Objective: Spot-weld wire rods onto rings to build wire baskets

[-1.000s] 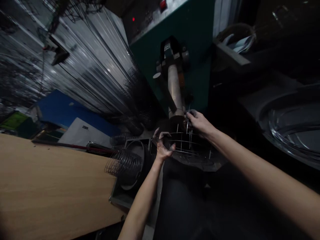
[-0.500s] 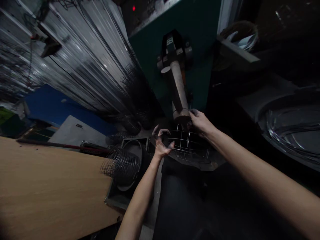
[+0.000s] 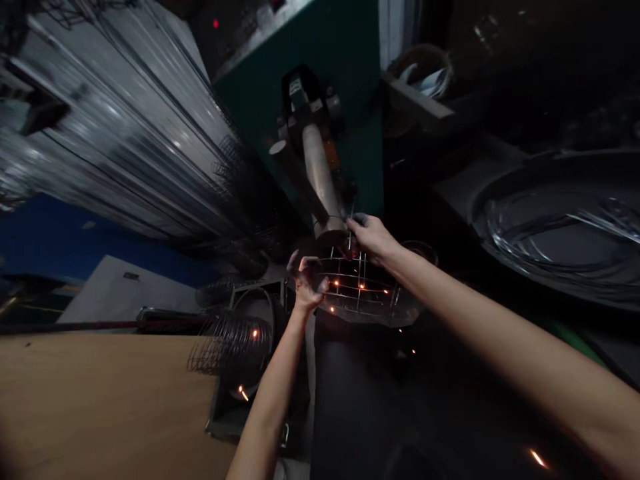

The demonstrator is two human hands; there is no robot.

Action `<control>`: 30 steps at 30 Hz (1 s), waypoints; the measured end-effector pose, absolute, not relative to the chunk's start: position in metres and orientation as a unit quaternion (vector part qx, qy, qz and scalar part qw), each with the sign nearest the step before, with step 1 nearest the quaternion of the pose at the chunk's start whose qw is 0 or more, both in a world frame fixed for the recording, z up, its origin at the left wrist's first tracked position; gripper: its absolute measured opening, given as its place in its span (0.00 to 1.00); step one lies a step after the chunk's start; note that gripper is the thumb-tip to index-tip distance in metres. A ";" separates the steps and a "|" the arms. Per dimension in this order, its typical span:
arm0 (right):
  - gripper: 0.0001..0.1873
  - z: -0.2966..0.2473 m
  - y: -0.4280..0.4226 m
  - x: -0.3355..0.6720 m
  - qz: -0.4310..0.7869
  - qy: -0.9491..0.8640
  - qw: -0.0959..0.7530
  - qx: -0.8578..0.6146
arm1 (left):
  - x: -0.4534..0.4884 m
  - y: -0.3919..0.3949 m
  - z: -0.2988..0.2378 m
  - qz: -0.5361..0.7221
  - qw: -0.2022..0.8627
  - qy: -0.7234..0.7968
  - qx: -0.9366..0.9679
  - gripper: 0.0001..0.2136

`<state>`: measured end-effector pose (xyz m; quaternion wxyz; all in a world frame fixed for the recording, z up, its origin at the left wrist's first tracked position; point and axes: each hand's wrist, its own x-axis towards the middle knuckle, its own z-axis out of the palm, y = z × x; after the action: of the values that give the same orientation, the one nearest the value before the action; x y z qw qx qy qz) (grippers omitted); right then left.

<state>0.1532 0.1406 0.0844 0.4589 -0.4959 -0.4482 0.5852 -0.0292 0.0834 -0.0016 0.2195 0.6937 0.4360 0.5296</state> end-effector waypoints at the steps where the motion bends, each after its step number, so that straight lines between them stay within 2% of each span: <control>1: 0.07 0.087 0.142 0.154 0.595 -0.419 0.466 -0.503 | -0.029 0.085 0.000 0.527 0.212 0.433 0.700 0.37; 4: 0.06 0.099 0.146 0.161 0.616 -0.368 0.459 -0.524 | -0.031 0.085 0.003 0.511 0.173 0.438 0.720 0.31; 6: 0.08 0.106 0.144 0.168 0.616 -0.374 0.441 -0.535 | -0.030 0.079 0.003 0.506 0.142 0.434 0.732 0.28; 9: 0.11 0.110 0.129 0.186 0.597 -0.414 0.402 -0.557 | -0.019 0.053 -0.002 0.495 0.103 0.411 0.758 0.30; 12: 0.15 0.107 0.100 0.214 0.486 -0.528 0.349 -0.603 | 0.007 0.004 -0.004 0.416 0.082 0.353 0.834 0.31; 14: 0.21 0.105 0.076 0.238 0.373 -0.624 0.274 -0.630 | 0.028 -0.033 0.003 0.334 0.082 0.301 0.889 0.27; 16: 0.22 0.104 0.051 0.264 0.291 -0.690 0.186 -0.636 | 0.041 -0.062 0.020 0.275 0.102 0.252 0.922 0.25; 18: 0.18 0.105 0.028 0.290 0.245 -0.727 0.143 -0.625 | 0.042 -0.073 0.041 0.301 0.128 0.248 0.912 0.28; 20: 0.15 0.108 0.010 0.310 0.217 -0.748 0.156 -0.607 | 0.032 -0.068 0.061 0.393 0.152 0.338 0.842 0.33; 22: 0.12 0.109 0.000 0.319 0.203 -0.762 0.199 -0.582 | 0.019 -0.058 0.075 0.456 0.212 0.454 0.736 0.34; 24: 0.09 0.104 0.002 0.315 0.214 -0.764 0.248 -0.556 | 0.014 -0.054 0.085 0.448 0.348 0.500 0.654 0.29; 27: 0.09 0.081 0.024 0.287 0.290 -0.739 0.284 -0.538 | 0.032 -0.063 0.093 0.419 0.568 0.463 0.537 0.22; 30: 0.12 0.052 0.055 0.252 0.341 -0.728 0.266 -0.532 | 0.068 -0.072 0.092 0.428 0.671 0.417 0.440 0.21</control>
<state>0.2517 0.0551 0.0523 0.2661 -0.5323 -0.7278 0.3408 0.0679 -0.0715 0.0917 0.6709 0.4398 0.4165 0.4278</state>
